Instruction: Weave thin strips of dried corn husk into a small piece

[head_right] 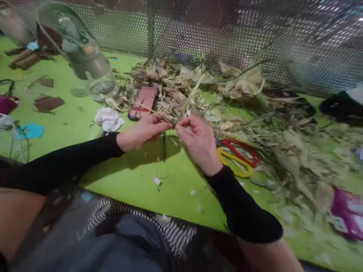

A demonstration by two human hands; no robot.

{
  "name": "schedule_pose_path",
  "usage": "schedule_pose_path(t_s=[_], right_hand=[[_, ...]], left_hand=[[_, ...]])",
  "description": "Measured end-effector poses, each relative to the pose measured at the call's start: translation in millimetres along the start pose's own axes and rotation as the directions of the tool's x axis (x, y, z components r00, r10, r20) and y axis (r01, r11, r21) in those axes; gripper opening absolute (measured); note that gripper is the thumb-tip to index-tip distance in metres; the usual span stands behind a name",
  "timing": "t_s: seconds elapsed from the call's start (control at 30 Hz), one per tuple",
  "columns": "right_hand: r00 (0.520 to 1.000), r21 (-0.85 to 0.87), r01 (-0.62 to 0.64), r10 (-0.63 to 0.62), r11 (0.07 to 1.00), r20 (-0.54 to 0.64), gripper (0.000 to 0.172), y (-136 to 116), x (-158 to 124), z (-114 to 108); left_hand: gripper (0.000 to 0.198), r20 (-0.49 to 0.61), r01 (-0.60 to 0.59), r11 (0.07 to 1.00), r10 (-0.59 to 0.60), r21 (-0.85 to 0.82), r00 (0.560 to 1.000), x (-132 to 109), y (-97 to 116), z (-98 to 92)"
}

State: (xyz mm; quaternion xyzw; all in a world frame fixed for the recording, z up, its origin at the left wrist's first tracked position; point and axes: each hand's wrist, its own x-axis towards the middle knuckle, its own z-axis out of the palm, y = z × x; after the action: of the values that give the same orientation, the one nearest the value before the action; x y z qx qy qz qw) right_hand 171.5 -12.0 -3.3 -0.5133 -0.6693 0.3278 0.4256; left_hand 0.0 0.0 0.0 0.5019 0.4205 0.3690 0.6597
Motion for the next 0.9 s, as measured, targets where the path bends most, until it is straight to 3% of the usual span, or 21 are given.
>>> schedule_pose_path(t_s=[0.3,0.4,0.63,0.9], right_hand=[[0.997,-0.120,0.068,-0.063,0.991,0.044,0.012,-6,-8,-1],[0.997,-0.109,0.064,-0.059,0.992,0.050,0.015,-6,-8,-2],[0.996,-0.135,0.048,-0.037,0.990,0.082,0.013,-8,-8,-6],[0.996,-0.068,0.030,-0.024,0.997,0.089,0.023,-9,-11,-3]], left_hand=[[0.013,0.013,-0.023,0.999,0.023,0.036,1.000,-7,-4,-2.3],[0.004,0.031,-0.056,0.998,0.056,-0.017,0.998,-7,-3,-3.6],[0.015,0.080,-0.024,0.999,0.027,-0.035,0.996,-1,-3,-7.8],[0.013,0.101,0.001,0.994,0.010,-0.108,0.995,-1,-4,-6.9]])
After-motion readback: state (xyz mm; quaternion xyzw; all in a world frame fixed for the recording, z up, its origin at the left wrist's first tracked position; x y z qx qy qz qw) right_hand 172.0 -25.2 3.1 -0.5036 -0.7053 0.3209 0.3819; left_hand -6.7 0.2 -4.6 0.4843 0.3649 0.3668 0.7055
